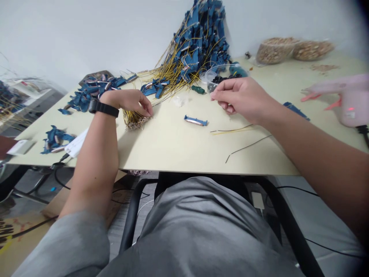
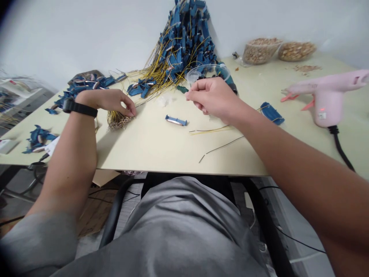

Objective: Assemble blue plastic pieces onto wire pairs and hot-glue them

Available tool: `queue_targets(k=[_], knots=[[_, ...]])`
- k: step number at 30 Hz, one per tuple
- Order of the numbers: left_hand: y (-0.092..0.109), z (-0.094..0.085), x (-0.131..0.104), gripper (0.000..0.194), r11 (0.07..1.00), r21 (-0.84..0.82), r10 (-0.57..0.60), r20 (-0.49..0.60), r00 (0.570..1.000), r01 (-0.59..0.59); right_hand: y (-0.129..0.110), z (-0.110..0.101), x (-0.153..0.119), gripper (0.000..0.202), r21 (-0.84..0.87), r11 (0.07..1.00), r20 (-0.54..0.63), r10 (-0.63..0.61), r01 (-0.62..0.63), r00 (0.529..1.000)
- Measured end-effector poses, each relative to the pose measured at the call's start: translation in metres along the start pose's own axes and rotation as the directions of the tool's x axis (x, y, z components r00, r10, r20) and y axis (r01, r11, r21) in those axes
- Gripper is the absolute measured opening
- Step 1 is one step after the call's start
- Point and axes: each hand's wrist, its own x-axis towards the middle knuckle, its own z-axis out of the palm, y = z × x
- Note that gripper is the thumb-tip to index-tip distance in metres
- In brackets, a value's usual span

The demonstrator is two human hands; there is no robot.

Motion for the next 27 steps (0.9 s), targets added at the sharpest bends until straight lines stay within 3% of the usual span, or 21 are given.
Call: queue_targets(k=[9, 16, 23, 27], knots=[[-0.003, -0.003, -0.001, 0.047, 0.999, -0.021, 0.047, -0.050, 0.998, -0.048, -0.006, 0.002, -0.003, 0.040, 0.000, 1.000, -0.010, 0.023, -0.023, 1.000], [0.006, -0.005, -0.015, 0.047, 0.994, -0.104, 0.006, -0.244, 0.970, -0.033, -0.006, 0.003, -0.003, 0.042, -0.006, 1.000, -0.014, 0.019, -0.019, 1.000], [0.013, -0.005, -0.025, 0.033, 0.989, -0.129, 0.031, -0.281, 0.959, -0.069, 0.006, -0.003, 0.007, 0.042, -0.005, 1.000, 0.017, -0.018, 0.018, 1.000], [0.018, -0.002, -0.030, 0.025, 0.972, -0.224, -0.034, -0.426, 0.904, -0.069, 0.006, -0.003, 0.009, 0.041, -0.003, 1.000, 0.022, -0.017, 0.018, 1.000]])
